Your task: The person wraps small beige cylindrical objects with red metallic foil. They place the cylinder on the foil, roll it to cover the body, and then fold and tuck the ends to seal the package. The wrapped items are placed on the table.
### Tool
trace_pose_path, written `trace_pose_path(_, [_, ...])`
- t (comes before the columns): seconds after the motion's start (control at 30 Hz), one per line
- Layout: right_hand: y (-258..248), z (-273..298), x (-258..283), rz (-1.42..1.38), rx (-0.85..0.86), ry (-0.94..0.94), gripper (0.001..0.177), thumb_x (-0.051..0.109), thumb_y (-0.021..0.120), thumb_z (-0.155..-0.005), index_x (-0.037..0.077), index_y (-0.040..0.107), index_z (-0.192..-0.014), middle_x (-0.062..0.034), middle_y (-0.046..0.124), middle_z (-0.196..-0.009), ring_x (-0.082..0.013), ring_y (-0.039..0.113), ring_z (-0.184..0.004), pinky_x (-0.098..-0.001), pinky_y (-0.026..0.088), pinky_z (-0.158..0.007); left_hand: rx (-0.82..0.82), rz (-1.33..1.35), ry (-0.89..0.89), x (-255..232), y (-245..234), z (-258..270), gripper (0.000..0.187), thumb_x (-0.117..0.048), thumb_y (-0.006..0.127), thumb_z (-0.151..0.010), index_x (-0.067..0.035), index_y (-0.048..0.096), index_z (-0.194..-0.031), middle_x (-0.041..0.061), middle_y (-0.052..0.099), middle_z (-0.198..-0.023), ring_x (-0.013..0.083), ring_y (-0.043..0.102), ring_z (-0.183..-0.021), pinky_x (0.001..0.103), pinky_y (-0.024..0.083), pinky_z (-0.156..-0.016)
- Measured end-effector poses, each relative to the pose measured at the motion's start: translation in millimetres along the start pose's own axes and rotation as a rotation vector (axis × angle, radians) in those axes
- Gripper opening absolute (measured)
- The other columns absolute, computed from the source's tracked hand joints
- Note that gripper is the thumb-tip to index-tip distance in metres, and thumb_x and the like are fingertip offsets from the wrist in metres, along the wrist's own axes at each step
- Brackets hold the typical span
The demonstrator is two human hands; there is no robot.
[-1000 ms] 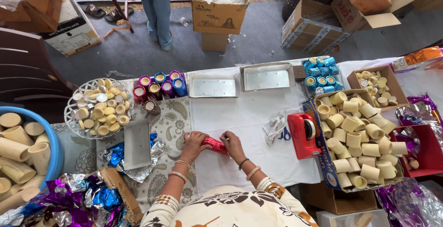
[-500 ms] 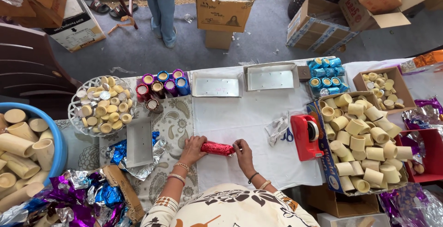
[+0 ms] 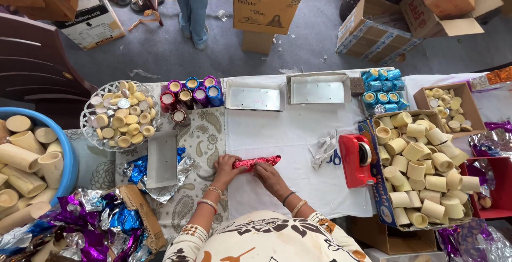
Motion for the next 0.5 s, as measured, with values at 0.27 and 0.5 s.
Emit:
trace_pose_path(0.27, [1, -1, 1, -0.006, 0.044, 0.063, 0.019, 0.012, 0.071, -0.093, 0.001, 0.060, -0.105, -0.0146, 0.065, -0.113, -0.0345, 0.062, -0.102, -0.0432, 0.052, -0.088, -0.059, 0.305, -0.194, 41, 24, -16, 0.020, -0.028, 0.082, -0.075, -0.012, 0.074, -0.083, 0.001, 0.074, -0.080, 0.0195, 0.071, -0.077, 0.037, 0.054, -0.079])
trace_pose_path(0.5, [6, 1, -2, 0.061, 0.085, 0.078, 0.019, 0.013, 0.070, -0.095, 0.002, 0.060, -0.106, -0.0134, 0.064, -0.114, -0.0344, 0.062, -0.103, -0.0432, 0.052, -0.088, -0.054, 0.171, -0.157, 45, 31, -22, 0.028, -0.041, 0.076, -0.086, -0.013, 0.079, -0.093, 0.006, 0.075, -0.084, 0.0235, 0.071, -0.079, 0.040, 0.050, -0.080])
Point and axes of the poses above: each hand's wrist, its own z-axis away from the middle knuckle, its own y-axis out of the palm, x = y × z, the point moved 8 cm from there along -z, towards the middle knuckle
